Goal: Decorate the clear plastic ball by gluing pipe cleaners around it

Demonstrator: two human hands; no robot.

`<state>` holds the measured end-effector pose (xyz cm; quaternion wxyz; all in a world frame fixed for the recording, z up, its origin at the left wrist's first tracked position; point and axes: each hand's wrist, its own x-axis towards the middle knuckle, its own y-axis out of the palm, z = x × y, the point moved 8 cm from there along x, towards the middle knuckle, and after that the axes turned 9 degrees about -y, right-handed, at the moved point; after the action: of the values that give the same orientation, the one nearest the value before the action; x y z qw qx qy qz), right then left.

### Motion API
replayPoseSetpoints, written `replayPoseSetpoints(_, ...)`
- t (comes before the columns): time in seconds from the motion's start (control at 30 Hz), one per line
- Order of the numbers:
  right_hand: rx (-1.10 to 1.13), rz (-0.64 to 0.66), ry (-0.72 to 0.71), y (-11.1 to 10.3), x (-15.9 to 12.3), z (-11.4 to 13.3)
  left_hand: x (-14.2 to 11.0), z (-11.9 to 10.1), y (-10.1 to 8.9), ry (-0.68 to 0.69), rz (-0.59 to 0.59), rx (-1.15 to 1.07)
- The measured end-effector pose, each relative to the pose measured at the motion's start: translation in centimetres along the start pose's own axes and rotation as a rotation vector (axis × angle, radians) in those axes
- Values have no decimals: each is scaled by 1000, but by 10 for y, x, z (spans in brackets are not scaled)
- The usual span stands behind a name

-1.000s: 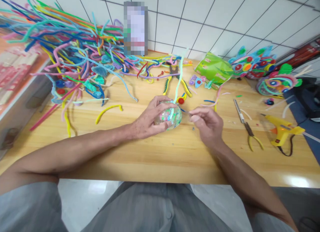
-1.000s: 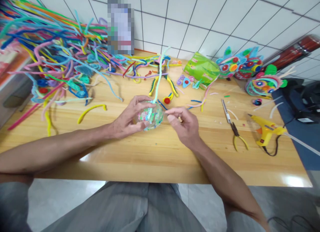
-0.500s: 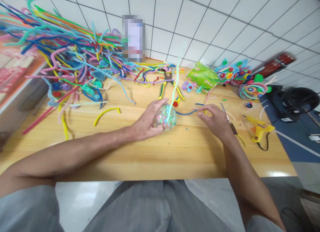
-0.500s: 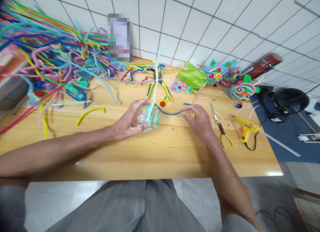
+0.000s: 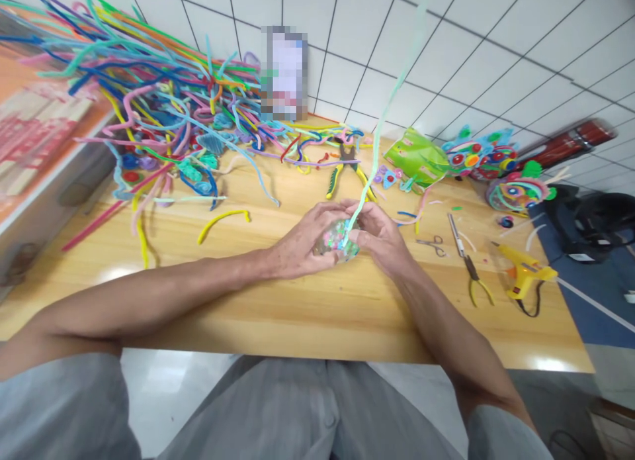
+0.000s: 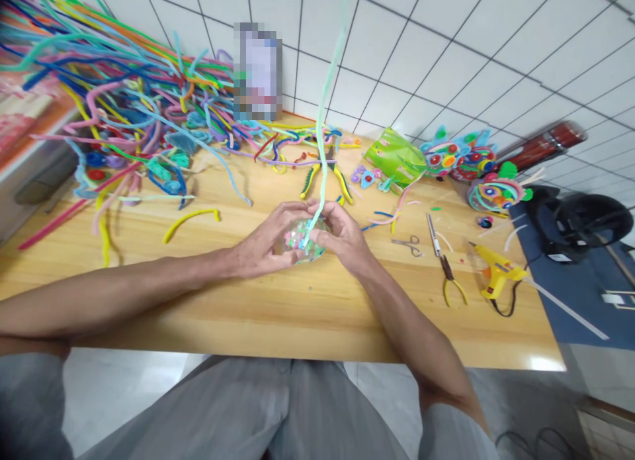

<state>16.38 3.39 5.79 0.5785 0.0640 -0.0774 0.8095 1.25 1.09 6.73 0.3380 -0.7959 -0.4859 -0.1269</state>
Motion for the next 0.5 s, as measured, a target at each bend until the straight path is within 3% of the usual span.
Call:
replayPoseSetpoints(0.27,48,-64,21,7,0,-2,0,3,1,-31,30,5)
replayPoseSetpoints(0.5,-13,-36,-64,9,2,4,4,3,-2,18,14,19)
